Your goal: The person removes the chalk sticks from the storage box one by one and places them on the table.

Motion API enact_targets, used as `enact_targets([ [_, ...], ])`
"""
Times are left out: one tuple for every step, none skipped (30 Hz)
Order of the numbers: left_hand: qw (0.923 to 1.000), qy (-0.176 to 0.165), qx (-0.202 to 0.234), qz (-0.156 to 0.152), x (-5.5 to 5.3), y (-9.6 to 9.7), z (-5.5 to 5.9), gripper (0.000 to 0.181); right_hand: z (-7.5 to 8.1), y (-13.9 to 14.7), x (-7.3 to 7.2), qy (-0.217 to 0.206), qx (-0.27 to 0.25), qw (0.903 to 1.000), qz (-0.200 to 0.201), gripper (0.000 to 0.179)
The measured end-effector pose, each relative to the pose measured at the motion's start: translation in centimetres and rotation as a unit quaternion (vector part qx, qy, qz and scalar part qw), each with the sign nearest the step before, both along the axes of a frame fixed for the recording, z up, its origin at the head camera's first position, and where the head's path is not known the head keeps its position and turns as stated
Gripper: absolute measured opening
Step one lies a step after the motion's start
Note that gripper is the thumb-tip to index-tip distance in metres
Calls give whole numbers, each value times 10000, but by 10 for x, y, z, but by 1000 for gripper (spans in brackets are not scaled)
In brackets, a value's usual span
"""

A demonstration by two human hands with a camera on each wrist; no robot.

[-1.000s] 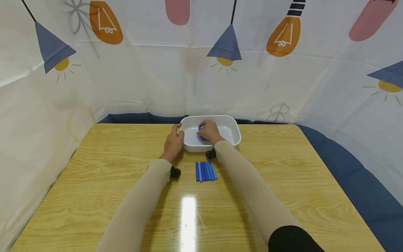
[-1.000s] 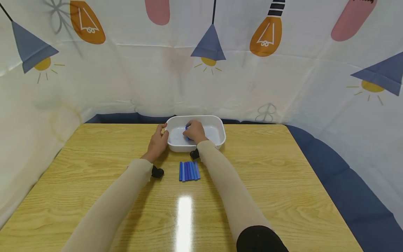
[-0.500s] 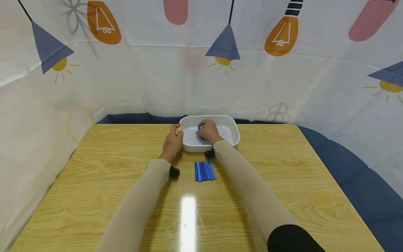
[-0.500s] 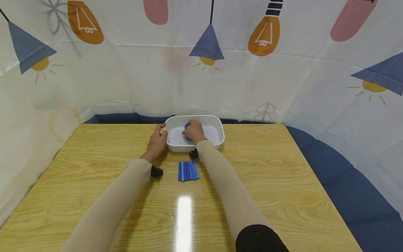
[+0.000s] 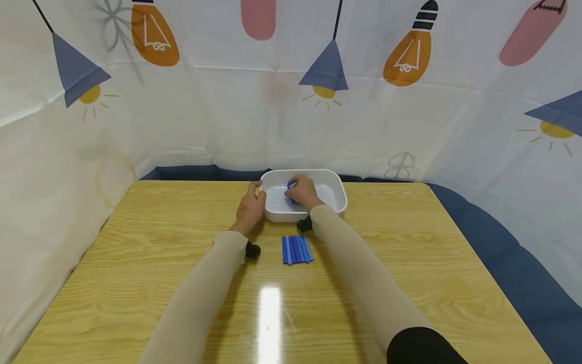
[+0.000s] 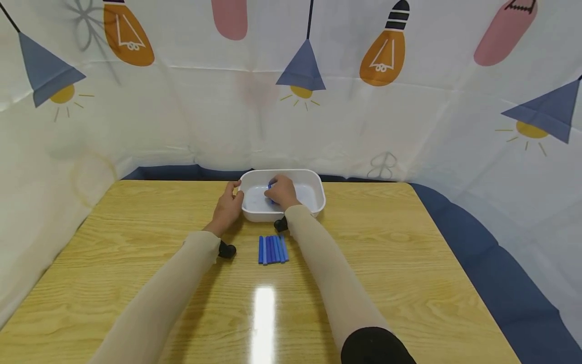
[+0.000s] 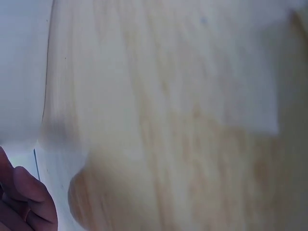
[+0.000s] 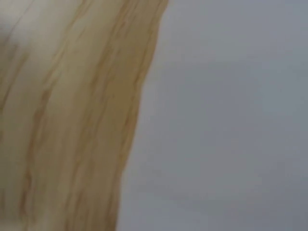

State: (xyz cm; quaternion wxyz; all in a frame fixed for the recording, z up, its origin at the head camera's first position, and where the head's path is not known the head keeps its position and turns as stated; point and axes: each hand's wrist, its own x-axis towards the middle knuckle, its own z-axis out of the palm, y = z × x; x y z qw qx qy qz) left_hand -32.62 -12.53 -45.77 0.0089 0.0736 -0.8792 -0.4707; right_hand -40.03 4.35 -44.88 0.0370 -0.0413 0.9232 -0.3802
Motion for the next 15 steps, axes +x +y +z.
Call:
enact_targets([
  [10000,-9,-6,-8,0,0,0,50,-1,0,-1,19,-30,10000,-6,37],
  [10000,3,-28,5,0,0,0,50,-1,1,-2,40,-86,10000,-11,38],
  [10000,9,-49,15,0,0,1,50,-2,1,-3,44,-139,9999,-19,38],
  [10000,11,-78,16,0,1,1,50,-2,1,-4,38,-193,9998,-33,38],
  [9999,16,-105,26,-1,1,2,50,-2,2,-5,15,-266,9996,-63,39],
  [9999,1,-133,22,-1,1,2,50,-2,2,-6,-33,-343,9994,-99,39],
  [9999,-6,-156,12,-1,2,2,50,-2,3,-6,-94,-423,9990,-144,39],
  [9998,-9,-177,10,-2,2,2,49,-2,3,-7,-163,-500,9984,-185,39],
  [9998,-12,-198,-5,-2,2,2,49,-2,4,-7,-241,-570,9978,-224,39],
  [9998,-7,-220,-13,-3,2,2,49,-1,4,-8,-315,-646,9971,-255,39],
  [9997,0,-236,-16,-3,2,2,49,0,4,-8,-390,-739,9961,-274,40],
  [9997,4,-258,-19,-4,2,1,49,1,4,-8,-465,-820,9951,-283,40],
  [9996,21,-271,-8,-4,2,1,48,2,4,-7,-525,-903,9941,-282,40],
  [9996,39,-291,7,-4,1,0,48,3,3,-7,-575,-1006,9929,-277,41],
  [9995,52,-313,18,-5,1,0,48,4,3,-7,-620,-1127,9913,-270,42],
])
